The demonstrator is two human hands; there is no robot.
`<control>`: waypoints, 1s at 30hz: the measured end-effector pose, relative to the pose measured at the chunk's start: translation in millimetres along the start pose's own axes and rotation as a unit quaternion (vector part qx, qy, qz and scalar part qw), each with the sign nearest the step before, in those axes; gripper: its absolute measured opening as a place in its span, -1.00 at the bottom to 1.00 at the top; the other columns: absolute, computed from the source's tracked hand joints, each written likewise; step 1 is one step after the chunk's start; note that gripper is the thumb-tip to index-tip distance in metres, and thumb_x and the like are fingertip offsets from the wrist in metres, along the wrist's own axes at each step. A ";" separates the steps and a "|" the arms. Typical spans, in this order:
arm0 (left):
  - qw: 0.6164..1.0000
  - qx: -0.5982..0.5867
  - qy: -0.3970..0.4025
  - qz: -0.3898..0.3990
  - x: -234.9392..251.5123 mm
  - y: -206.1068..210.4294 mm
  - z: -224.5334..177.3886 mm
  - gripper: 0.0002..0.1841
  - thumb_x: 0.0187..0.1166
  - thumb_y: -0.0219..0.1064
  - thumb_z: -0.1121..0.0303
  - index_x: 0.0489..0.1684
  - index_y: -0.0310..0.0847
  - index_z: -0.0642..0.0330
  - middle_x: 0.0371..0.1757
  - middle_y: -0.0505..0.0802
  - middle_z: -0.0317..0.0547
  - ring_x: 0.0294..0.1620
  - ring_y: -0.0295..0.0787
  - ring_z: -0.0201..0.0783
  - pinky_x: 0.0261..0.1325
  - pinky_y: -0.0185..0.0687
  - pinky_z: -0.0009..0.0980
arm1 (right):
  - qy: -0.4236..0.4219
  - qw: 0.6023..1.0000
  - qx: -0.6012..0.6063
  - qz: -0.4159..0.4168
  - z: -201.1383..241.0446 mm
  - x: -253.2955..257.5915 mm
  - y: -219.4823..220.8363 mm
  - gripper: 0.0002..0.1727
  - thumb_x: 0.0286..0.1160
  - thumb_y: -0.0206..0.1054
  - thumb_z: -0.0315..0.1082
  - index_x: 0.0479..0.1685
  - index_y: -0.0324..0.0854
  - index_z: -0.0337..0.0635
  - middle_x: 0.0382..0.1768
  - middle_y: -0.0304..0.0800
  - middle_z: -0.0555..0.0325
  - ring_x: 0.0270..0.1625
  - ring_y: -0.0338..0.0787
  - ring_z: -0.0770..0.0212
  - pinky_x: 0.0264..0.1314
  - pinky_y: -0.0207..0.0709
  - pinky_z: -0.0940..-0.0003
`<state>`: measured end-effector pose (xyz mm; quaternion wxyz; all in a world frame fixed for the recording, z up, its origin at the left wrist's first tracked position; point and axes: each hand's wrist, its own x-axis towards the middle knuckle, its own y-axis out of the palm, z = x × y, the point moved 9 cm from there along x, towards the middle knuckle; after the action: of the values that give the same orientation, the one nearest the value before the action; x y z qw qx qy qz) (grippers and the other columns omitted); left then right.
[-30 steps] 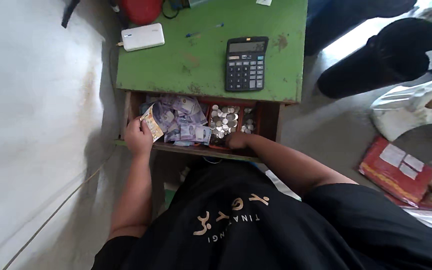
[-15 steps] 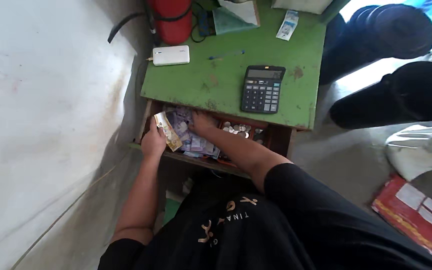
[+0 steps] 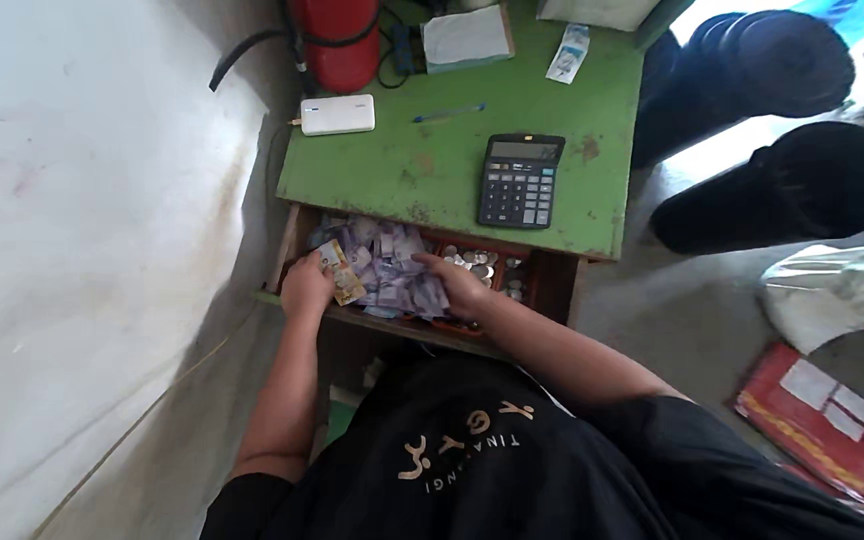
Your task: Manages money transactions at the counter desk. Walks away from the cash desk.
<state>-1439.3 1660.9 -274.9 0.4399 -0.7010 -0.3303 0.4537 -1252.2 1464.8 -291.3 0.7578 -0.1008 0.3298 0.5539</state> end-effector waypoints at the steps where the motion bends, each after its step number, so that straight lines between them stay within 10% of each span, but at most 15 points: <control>1: 1.000 0.002 0.011 0.001 -0.8 0.4 -2.4 -0.56 0.74 0.20 0.13 0.51 0.62 0.05 0.42 0.76 0.10 0.44 0.69 0.17 0.40 0.57 0.27 | 0.017 0.997 0.075 0.010 -4.7 -11.6 -7.7 -0.40 0.64 -0.19 -0.21 0.69 0.34 0.09 0.10 0.80 0.06 -0.10 0.81 0.25 -0.08 0.71 0.23; 9: 0.980 -0.080 0.112 0.145 -3.1 24.9 -95.9 -0.65 0.75 0.25 0.12 0.25 0.77 0.12 0.22 0.85 0.13 0.33 0.76 0.15 0.42 0.54 0.28 | 0.013 0.934 0.357 0.006 -21.2 -45.9 -51.0 -0.52 0.66 -0.28 -0.19 0.26 0.53 -0.02 -0.01 0.87 0.01 -0.17 0.89 0.15 -0.23 0.79 0.22; 14: 0.968 -0.044 0.156 0.190 6.0 49.7 -152.1 -0.64 0.72 0.27 0.11 0.25 0.76 0.13 0.22 0.85 0.15 0.33 0.75 0.15 0.42 0.54 0.27 | -0.009 0.940 0.342 0.000 -22.4 -56.3 -63.4 -0.41 0.81 -0.23 0.18 0.41 0.53 0.07 0.10 0.88 0.06 -0.02 0.91 0.15 -0.13 0.82 0.22; 20: 0.980 0.081 0.080 0.165 8.3 72.8 -188.9 -0.19 0.67 0.02 -0.38 0.02 0.78 0.33 0.19 0.82 0.33 0.34 0.73 0.28 0.32 0.57 0.34 | 0.005 0.963 0.233 -0.135 -29.2 -80.2 -100.6 -0.50 0.89 -0.08 0.05 0.33 0.54 -0.13 -0.15 0.86 0.01 -0.21 0.89 0.15 -0.18 0.81 0.18; 30: 0.992 -0.038 0.017 0.117 3.9 63.3 -157.4 -0.53 0.46 0.53 0.16 0.15 0.72 0.39 0.12 0.81 0.43 0.22 0.74 0.38 0.30 0.55 0.43 | -0.073 0.965 0.178 -0.180 -18.1 -113.6 -155.2 -0.71 0.81 0.16 -0.27 0.21 0.58 -0.30 -0.21 0.85 0.00 -0.24 0.87 0.20 -0.12 0.81 0.23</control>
<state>-1288.0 1589.4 -302.5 0.3624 -0.7588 -0.2554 0.4772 -1137.8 1310.8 -268.6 0.8728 0.0187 0.3432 0.3465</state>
